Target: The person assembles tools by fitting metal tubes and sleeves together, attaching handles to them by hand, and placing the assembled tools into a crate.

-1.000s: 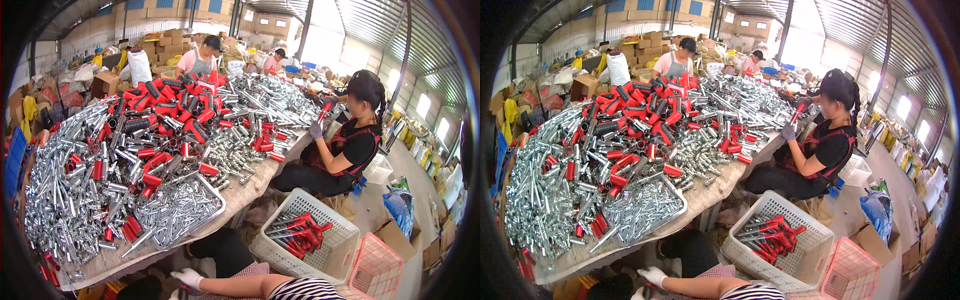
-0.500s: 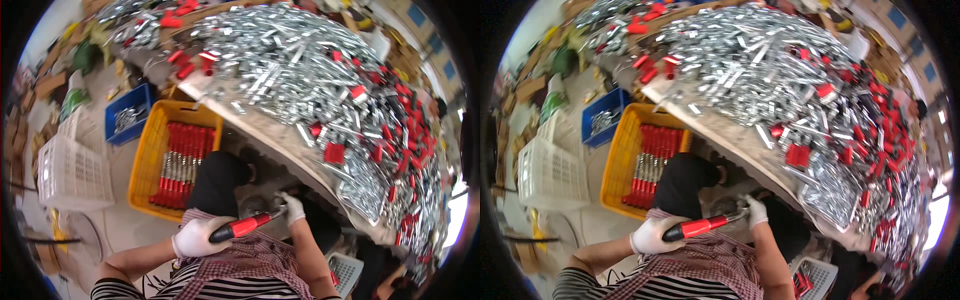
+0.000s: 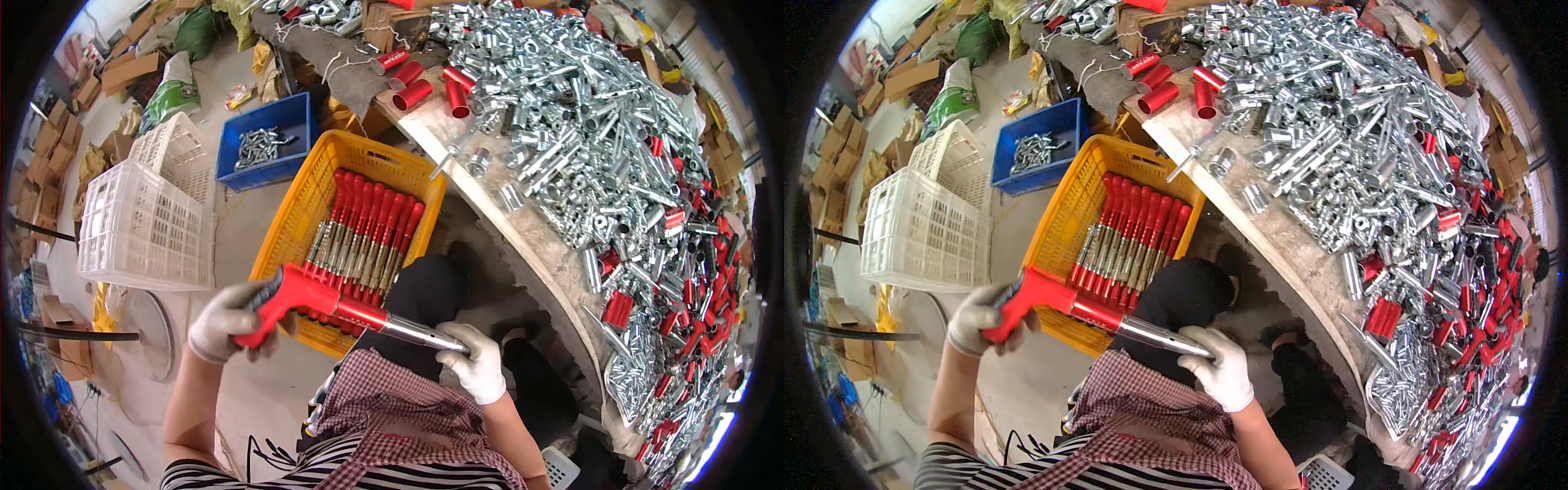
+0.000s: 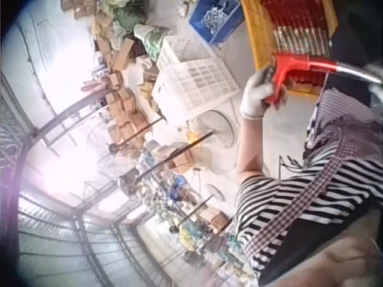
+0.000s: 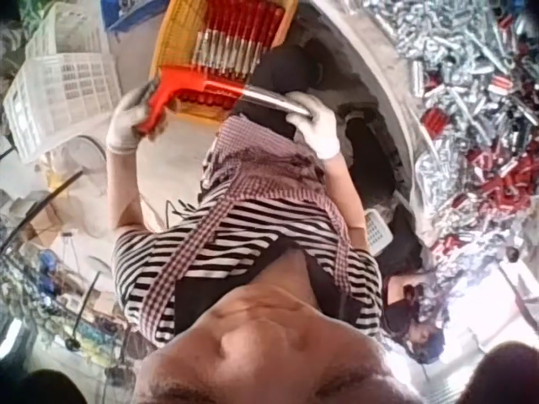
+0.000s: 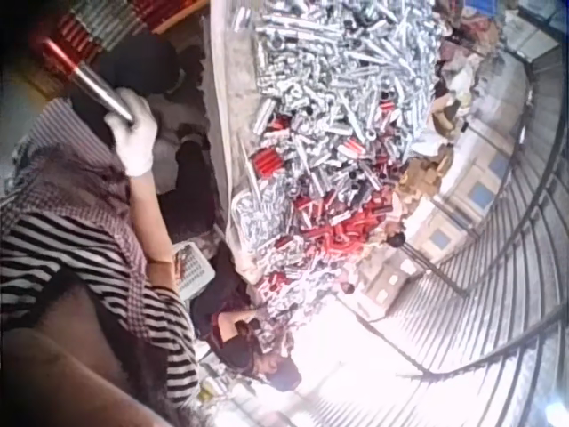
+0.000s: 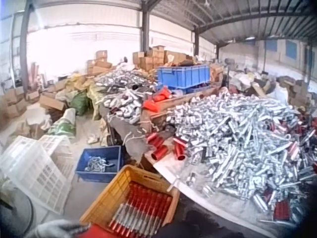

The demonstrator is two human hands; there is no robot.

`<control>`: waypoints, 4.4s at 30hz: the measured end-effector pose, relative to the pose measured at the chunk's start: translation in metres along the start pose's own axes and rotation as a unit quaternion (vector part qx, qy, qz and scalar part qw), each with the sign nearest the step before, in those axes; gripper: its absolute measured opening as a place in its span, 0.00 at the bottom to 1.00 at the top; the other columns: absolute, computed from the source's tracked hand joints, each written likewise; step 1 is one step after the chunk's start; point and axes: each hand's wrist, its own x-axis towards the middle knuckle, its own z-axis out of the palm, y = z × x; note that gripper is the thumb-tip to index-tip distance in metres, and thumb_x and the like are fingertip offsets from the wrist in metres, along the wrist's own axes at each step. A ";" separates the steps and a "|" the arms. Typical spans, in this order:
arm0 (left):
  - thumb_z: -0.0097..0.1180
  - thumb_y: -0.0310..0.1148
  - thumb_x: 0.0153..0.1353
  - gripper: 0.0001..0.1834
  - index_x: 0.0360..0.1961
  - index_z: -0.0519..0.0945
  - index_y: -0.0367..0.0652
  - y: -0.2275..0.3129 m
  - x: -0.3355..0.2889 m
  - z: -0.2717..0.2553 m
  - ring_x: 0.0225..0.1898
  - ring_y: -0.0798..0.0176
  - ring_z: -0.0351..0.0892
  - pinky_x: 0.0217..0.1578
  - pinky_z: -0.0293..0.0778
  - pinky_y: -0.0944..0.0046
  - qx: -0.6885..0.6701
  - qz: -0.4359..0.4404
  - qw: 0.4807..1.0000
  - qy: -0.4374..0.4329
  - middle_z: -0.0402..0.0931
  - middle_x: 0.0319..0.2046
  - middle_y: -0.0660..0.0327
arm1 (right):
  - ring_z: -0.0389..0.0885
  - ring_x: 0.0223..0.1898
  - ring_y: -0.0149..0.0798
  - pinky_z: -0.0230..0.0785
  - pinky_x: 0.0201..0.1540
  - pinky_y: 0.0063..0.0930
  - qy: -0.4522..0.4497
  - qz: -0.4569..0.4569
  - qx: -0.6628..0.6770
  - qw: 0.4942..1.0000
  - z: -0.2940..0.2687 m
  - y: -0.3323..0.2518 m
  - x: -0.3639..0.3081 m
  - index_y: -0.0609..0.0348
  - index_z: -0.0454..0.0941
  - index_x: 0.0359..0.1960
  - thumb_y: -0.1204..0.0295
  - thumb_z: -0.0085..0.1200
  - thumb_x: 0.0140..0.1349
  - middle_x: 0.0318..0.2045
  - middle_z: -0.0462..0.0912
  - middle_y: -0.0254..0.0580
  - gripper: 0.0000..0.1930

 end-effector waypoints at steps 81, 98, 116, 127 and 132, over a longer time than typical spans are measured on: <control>0.54 0.40 0.58 0.19 0.46 0.84 0.43 -0.087 0.128 -0.118 0.48 0.43 0.80 0.52 0.75 0.52 0.708 -0.057 0.681 0.178 0.82 0.43 0.45 | 0.82 0.42 0.52 0.74 0.47 0.36 0.202 0.000 -0.145 0.969 0.000 0.036 -0.078 0.63 0.81 0.42 0.75 0.59 0.56 0.39 0.83 0.51 0.12; 0.57 0.34 0.58 0.16 0.47 0.80 0.42 0.011 0.172 0.290 0.49 0.49 0.77 0.53 0.72 0.55 0.636 0.493 0.574 -0.153 0.79 0.44 0.54 | 0.84 0.43 0.38 0.75 0.48 0.28 0.341 -0.076 0.048 0.936 -0.092 -0.018 -0.149 0.69 0.79 0.48 0.79 0.52 0.63 0.44 0.82 0.48 0.12; 0.60 0.35 0.51 0.16 0.43 0.81 0.47 0.021 0.171 0.372 0.45 0.51 0.77 0.49 0.74 0.54 0.665 0.408 0.533 -0.327 0.79 0.38 0.56 | 0.77 0.31 0.33 0.73 0.36 0.26 0.194 0.038 0.583 0.788 -0.114 -0.007 -0.120 0.65 0.71 0.60 0.48 0.44 0.72 0.37 0.81 0.43 0.30; 0.67 0.31 0.45 0.21 0.44 0.80 0.48 -0.069 0.186 0.409 0.49 0.45 0.73 0.49 0.72 0.47 0.689 0.513 0.489 -0.153 0.75 0.48 0.53 | 0.76 0.31 0.24 0.71 0.34 0.22 0.324 -0.063 0.394 0.858 -0.106 0.039 -0.159 0.58 0.76 0.42 0.73 0.64 0.58 0.32 0.79 0.29 0.13; 0.62 0.25 0.46 0.15 0.38 0.78 0.43 -0.074 0.196 0.411 0.42 0.43 0.73 0.42 0.71 0.48 0.620 0.575 0.509 -0.162 0.74 0.39 0.50 | 0.76 0.30 0.23 0.70 0.34 0.21 0.435 -0.017 0.286 0.853 -0.120 0.017 -0.160 0.61 0.79 0.41 0.69 0.62 0.62 0.30 0.80 0.31 0.10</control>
